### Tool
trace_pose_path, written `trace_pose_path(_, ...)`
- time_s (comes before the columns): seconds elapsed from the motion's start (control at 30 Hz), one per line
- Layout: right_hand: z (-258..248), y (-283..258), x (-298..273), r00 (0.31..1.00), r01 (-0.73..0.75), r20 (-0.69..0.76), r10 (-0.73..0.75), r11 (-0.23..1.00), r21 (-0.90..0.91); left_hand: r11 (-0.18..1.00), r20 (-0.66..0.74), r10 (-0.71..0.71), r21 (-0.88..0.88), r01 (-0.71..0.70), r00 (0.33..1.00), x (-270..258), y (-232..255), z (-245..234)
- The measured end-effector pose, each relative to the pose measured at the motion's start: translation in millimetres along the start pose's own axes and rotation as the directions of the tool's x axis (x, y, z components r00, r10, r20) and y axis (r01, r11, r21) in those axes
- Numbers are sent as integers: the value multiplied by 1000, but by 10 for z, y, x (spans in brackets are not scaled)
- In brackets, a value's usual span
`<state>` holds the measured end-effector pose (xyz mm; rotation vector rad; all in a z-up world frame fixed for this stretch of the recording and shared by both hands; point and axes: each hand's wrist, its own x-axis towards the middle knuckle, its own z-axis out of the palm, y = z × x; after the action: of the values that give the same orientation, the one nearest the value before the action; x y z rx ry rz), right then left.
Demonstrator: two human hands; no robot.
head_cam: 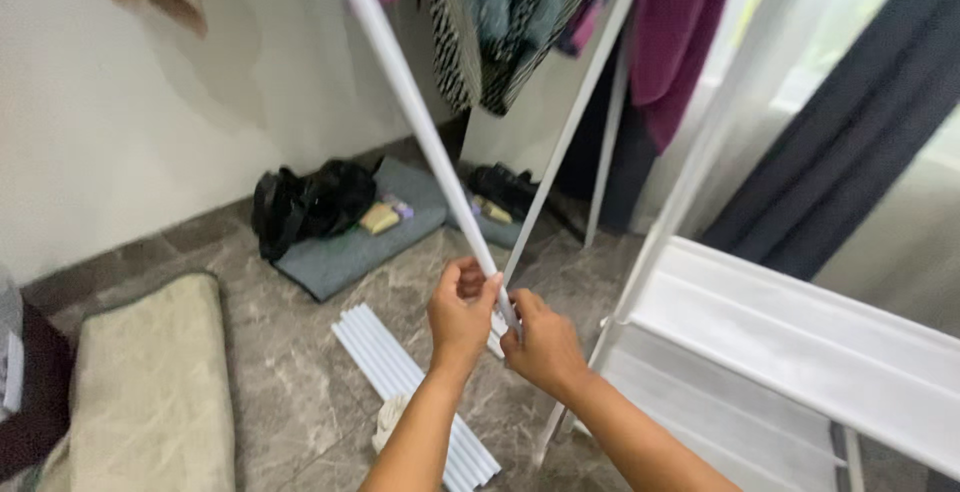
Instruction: The person assembles a white plastic drying rack by inserting horizontal rods into vertical frame slots and securing them with small plastic connectors. The person repeatedly picks up rods and connectors from the floor and attaches them to the rack structure.
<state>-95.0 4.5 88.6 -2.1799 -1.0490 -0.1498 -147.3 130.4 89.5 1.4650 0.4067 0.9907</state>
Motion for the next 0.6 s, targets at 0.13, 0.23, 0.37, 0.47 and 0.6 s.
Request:
trace_pose_path(0.13,-940,-333,-176,991,6,-133,3,998,68,984,84,169,36,-172,982,-280,1188,355)
trace_pose_path(0.23,-1609,-371,-373,977,-17,-210,46,990,140,981,208,192,-27,-190,959,-512,1856,723)
trace_pose_path(0.37,-2364,-159,-626,926,124,-367,-94,991,59,956,382,293,-121,-266,877,-791,2307,1314)
trace_pose_path(0.47,-2856,143,-818,916,-22,-397,64,994,109,943,487,332,-164,-289,808,-954,2369,1858)
trace_pose_path(0.6,-3589,779,-1014,860,-138,-487,154,988,70,938,601,339,-161,-306,724,-1146,2153,2675)
